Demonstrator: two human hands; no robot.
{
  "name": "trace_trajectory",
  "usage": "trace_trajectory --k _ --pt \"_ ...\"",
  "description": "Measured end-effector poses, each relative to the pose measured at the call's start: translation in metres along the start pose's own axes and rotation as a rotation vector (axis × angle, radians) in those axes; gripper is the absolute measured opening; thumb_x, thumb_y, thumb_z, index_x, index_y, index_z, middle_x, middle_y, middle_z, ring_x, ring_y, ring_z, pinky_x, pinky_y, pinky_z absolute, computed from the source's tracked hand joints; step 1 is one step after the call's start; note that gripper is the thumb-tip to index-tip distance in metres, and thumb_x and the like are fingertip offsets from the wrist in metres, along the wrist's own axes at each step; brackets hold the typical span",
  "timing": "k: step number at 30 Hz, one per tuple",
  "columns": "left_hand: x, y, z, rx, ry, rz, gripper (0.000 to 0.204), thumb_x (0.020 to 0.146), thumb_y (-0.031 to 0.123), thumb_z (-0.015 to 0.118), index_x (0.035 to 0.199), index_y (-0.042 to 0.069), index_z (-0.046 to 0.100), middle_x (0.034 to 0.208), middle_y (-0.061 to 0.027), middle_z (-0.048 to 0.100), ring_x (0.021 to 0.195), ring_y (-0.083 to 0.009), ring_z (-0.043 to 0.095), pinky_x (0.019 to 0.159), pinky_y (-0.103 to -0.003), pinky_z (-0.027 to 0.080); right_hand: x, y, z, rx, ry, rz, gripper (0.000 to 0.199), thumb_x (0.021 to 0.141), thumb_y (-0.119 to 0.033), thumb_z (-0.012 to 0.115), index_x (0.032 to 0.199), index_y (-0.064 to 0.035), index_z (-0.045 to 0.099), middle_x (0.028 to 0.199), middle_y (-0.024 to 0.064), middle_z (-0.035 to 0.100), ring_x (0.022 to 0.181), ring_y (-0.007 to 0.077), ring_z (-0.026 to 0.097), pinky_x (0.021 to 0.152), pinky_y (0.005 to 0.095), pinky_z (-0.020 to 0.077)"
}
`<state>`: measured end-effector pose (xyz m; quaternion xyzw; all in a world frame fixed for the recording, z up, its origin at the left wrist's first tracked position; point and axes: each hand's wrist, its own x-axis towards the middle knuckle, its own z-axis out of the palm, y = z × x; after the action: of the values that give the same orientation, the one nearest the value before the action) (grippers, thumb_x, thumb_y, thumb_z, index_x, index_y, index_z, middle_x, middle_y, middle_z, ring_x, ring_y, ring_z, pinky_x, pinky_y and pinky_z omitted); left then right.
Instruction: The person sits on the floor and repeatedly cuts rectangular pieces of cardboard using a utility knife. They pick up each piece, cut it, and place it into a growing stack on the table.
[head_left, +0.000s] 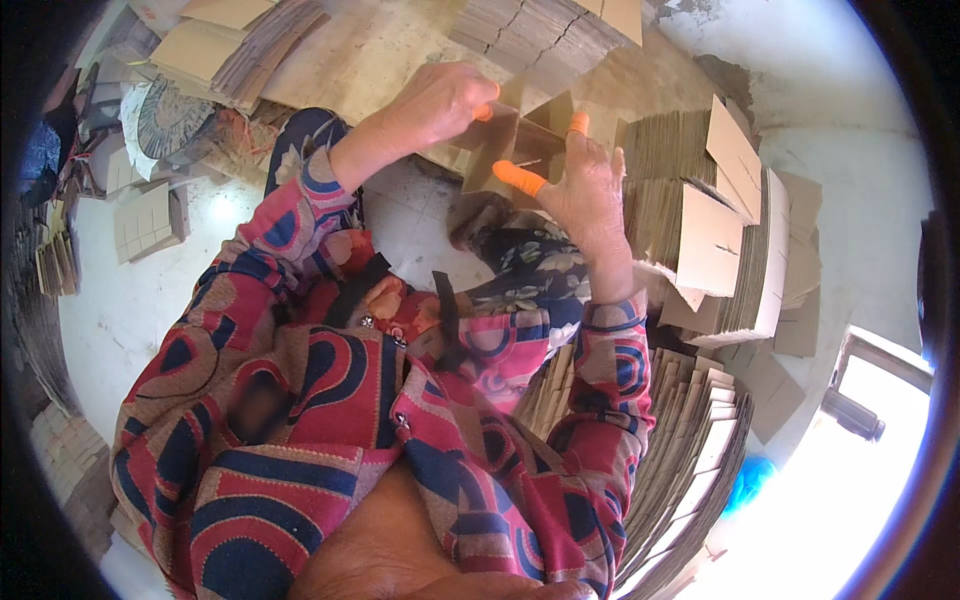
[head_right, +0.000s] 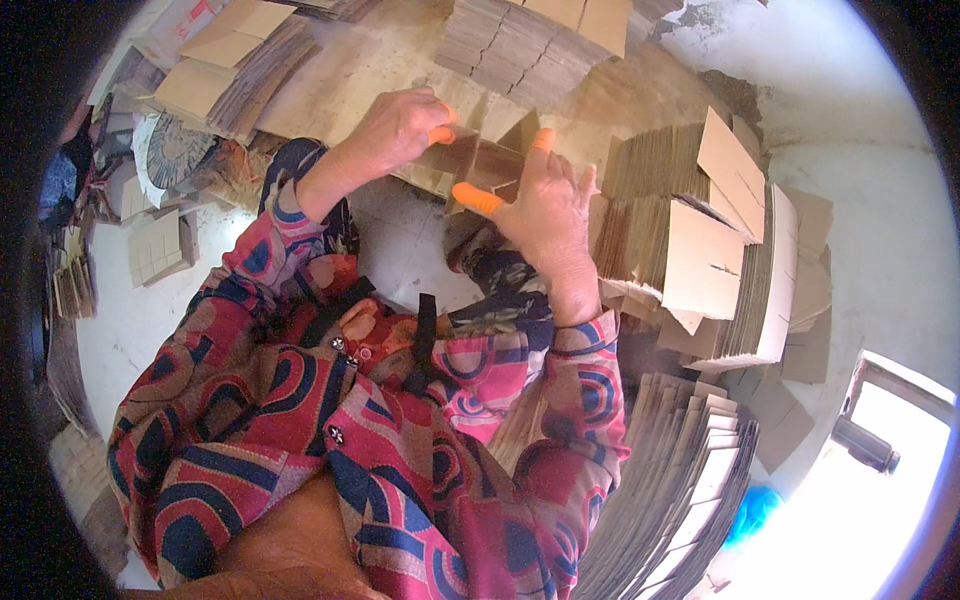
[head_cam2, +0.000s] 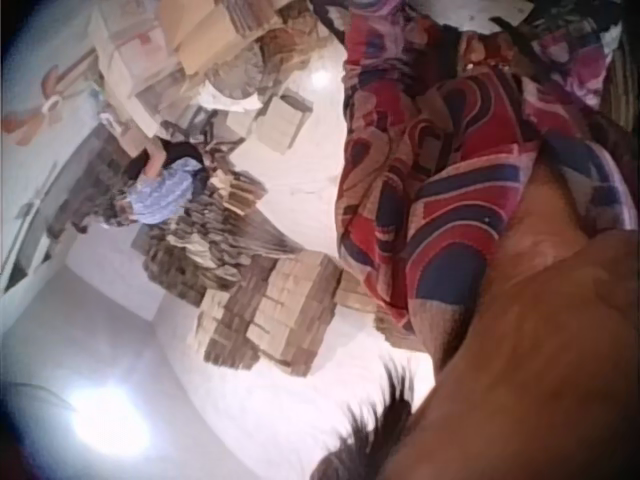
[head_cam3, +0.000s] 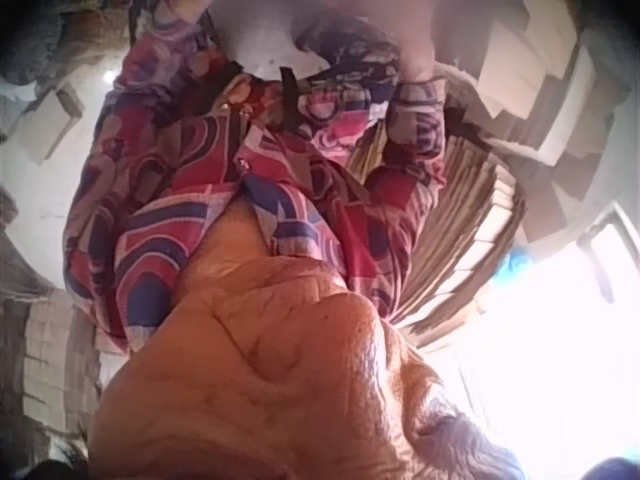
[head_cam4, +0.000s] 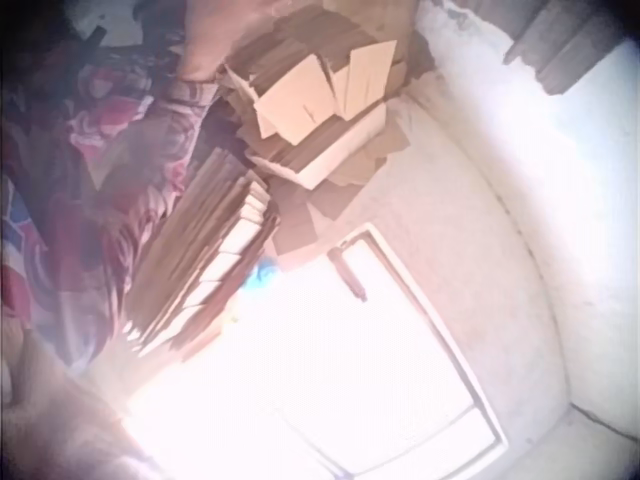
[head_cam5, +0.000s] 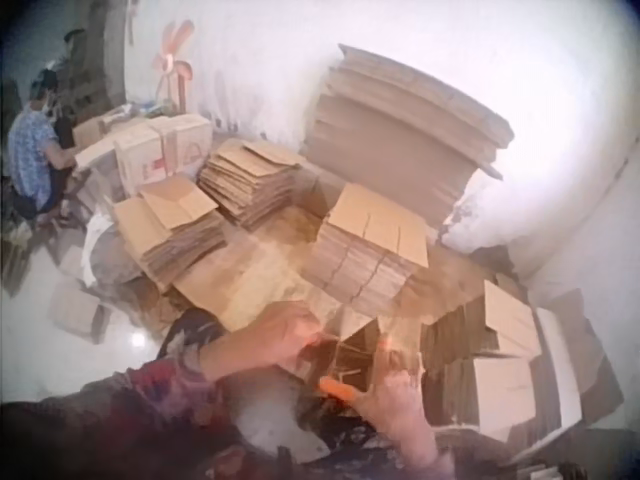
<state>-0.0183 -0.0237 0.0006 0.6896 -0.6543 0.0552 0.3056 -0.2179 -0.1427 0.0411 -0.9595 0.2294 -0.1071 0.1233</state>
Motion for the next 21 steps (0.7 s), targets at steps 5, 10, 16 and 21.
trace_trajectory --k 5,10,16,21 --pt "-0.001 -0.008 -0.014 -0.032 -0.003 -0.021 0.013 0.075 0.009 0.066 0.086 0.001 0.064 0.071 -0.0135 0.055 0.074 -0.0331 0.057 0.064 -0.041 0.047 -0.002 0.01 -0.007 0.261 -0.134 0.136 0.066 0.078 -0.039 0.073 0.122 0.0035 0.048 0.088 0.0272 0.064 0.09 0.0431 0.062 0.073 0.0465 0.0504" --pt "-0.002 -0.011 -0.013 -0.029 0.004 0.004 0.02 0.068 -0.001 0.061 0.088 0.001 0.064 0.071 -0.0148 0.054 0.075 -0.035 0.056 0.064 -0.042 0.046 -0.006 -0.014 0.0 0.131 -0.006 0.02 0.067 0.075 -0.043 0.076 0.114 0.0067 0.051 0.08 0.0214 0.066 0.077 0.0428 0.065 0.067 0.0477 0.0514" --pt "-0.001 -0.01 -0.017 -0.026 -0.019 0.035 0.021 0.065 -0.002 0.06 0.086 0.001 0.063 0.07 -0.0145 0.053 0.074 -0.0347 0.055 0.063 -0.042 0.046 0.0 -0.035 0.003 0.059 -0.012 0.045 0.077 0.074 -0.054 0.075 0.108 0.011 0.05 0.079 0.0207 0.066 0.074 0.0398 0.066 0.064 0.0449 0.0525" --pt "-0.001 -0.003 -0.019 -0.029 -0.029 0.058 0.019 0.065 -0.003 0.061 0.084 0.002 0.063 0.066 -0.0135 0.052 0.072 -0.0326 0.055 0.062 -0.041 0.046 0.006 -0.053 -0.01 0.155 -0.161 0.137 0.081 0.075 -0.059 0.071 0.111 0.0102 0.049 0.078 0.0223 0.066 0.076 0.0399 0.066 0.064 0.045 0.0525"
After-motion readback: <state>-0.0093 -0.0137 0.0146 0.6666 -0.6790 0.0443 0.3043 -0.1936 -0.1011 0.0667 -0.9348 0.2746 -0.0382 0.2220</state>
